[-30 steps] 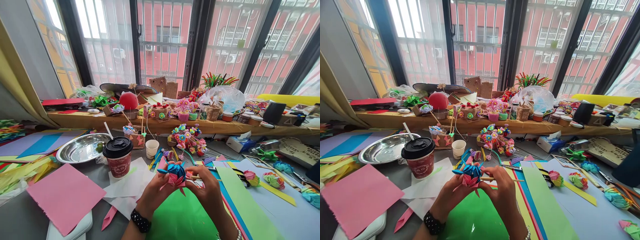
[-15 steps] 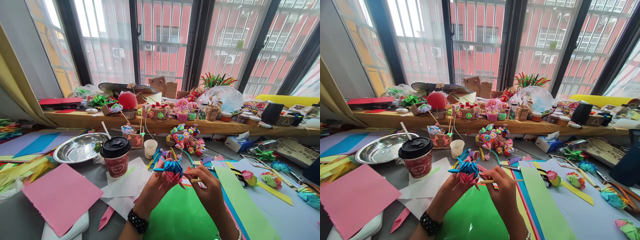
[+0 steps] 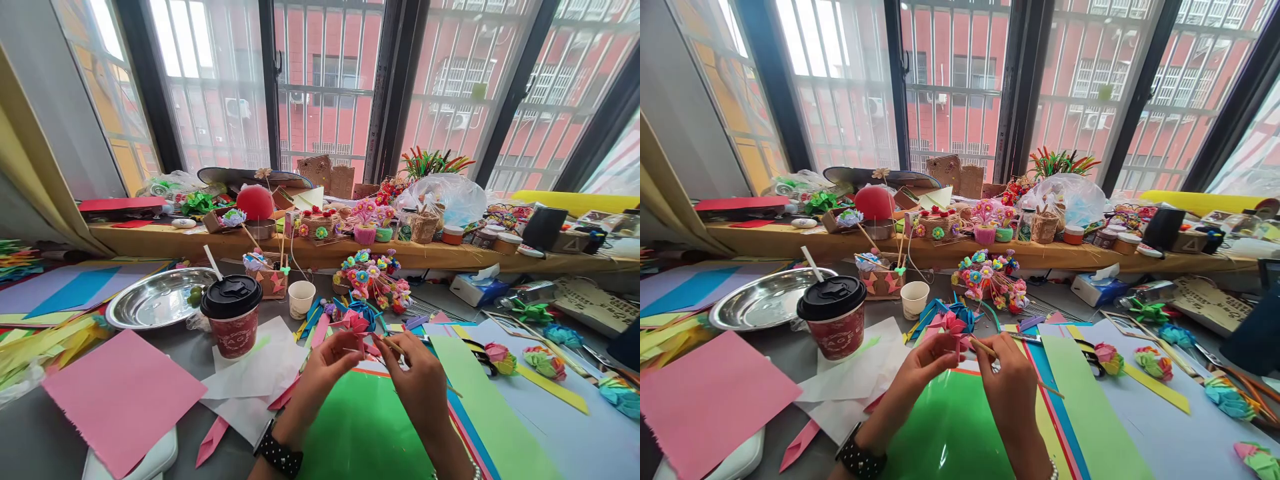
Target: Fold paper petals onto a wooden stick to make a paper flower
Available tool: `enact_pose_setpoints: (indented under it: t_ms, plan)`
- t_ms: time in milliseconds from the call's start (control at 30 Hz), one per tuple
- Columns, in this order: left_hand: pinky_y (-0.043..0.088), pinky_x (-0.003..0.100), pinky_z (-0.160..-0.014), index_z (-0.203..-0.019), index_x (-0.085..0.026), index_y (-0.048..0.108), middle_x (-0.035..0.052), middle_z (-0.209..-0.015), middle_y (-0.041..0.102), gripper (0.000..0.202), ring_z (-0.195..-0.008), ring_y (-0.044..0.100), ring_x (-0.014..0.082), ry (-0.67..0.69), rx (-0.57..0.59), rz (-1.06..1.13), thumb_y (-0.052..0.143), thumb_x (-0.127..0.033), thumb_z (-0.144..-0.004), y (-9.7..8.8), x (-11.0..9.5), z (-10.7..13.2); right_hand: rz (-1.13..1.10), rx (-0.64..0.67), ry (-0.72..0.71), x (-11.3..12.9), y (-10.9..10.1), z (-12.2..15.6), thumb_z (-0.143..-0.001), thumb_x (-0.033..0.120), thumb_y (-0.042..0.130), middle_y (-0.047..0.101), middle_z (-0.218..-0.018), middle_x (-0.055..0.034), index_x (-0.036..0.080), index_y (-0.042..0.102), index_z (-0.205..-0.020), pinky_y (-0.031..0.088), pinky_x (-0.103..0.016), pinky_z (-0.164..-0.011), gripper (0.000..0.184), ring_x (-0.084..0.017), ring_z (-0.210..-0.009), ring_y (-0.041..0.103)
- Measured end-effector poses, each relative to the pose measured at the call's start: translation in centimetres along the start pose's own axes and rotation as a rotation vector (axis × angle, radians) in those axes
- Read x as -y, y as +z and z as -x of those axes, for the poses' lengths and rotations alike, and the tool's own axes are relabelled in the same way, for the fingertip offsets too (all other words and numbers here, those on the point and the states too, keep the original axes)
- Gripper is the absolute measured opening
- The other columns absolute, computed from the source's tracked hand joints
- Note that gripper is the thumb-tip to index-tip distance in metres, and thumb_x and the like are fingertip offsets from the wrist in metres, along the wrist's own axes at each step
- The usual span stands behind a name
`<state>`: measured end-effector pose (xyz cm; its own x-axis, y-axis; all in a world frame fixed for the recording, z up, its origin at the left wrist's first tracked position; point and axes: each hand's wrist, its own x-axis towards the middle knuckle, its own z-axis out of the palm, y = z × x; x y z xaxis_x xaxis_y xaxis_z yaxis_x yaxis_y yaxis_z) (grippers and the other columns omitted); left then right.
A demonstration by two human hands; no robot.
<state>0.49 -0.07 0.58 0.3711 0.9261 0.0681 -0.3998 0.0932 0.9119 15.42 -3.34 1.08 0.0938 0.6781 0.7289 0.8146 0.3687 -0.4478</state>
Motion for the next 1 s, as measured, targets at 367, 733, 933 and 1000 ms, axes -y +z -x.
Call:
enact_pose_setpoints:
  t_ms: [367, 733, 933, 1000]
  plan:
    - [0.042, 0.026, -0.066, -0.08, -0.019, 0.061, 0.0027, -0.075, 0.063, 0.016, -0.068, 0.057, 0.0173, 0.284, -0.195, -0.43, 0.063, -0.028, -0.067, -0.1, 0.2, 0.5, 0.031, 0.082, 0.006, 0.7, 0.7, 0.1, -0.083, 0.039, 0.043, 0.055, -0.056, 0.0015, 0.019, 0.053, -0.064, 0.034, -0.019, -0.042, 0.03, -0.01, -0.046, 0.05]
    - [0.035, 0.024, -0.067, -0.068, -0.025, 0.066, 0.001, -0.068, 0.061, 0.004, -0.069, 0.051, 0.0194, 0.419, -0.314, -0.527, 0.062, -0.023, -0.067, -0.7, -0.5, 0.9, -0.076, 0.256, -0.138, 1.1, 0.3, -0.1, -0.078, 0.038, 0.052, 0.058, -0.072, -0.001, 0.021, 0.059, -0.087, 0.045, -0.021, -0.05, 0.02, -0.013, -0.056, 0.058]
    - [0.037, 0.024, -0.059, -0.068, -0.021, 0.067, 0.0021, -0.066, 0.061, 0.008, -0.061, 0.052, 0.0168, 0.383, -0.192, -0.567, 0.06, -0.025, -0.07, -0.3, -0.6, 0.8, -0.098, 0.275, -0.241, 1.5, 0.2, 0.2, -0.079, 0.022, 0.05, 0.056, -0.072, -0.0017, 0.023, 0.062, -0.086, 0.045, -0.021, -0.052, 0.014, -0.012, -0.058, 0.057]
    - [0.039, 0.024, -0.058, -0.077, -0.02, 0.066, 0.0025, -0.068, 0.061, 0.011, -0.061, 0.053, 0.0166, 0.346, -0.179, -0.524, 0.059, -0.026, -0.071, -0.1, -0.6, 0.8, -0.109, 0.218, -0.245, 1.6, 0.4, 0.3, -0.08, 0.019, 0.049, 0.056, -0.071, -0.0024, 0.02, 0.062, -0.08, 0.045, -0.021, -0.053, 0.013, -0.013, -0.059, 0.057]
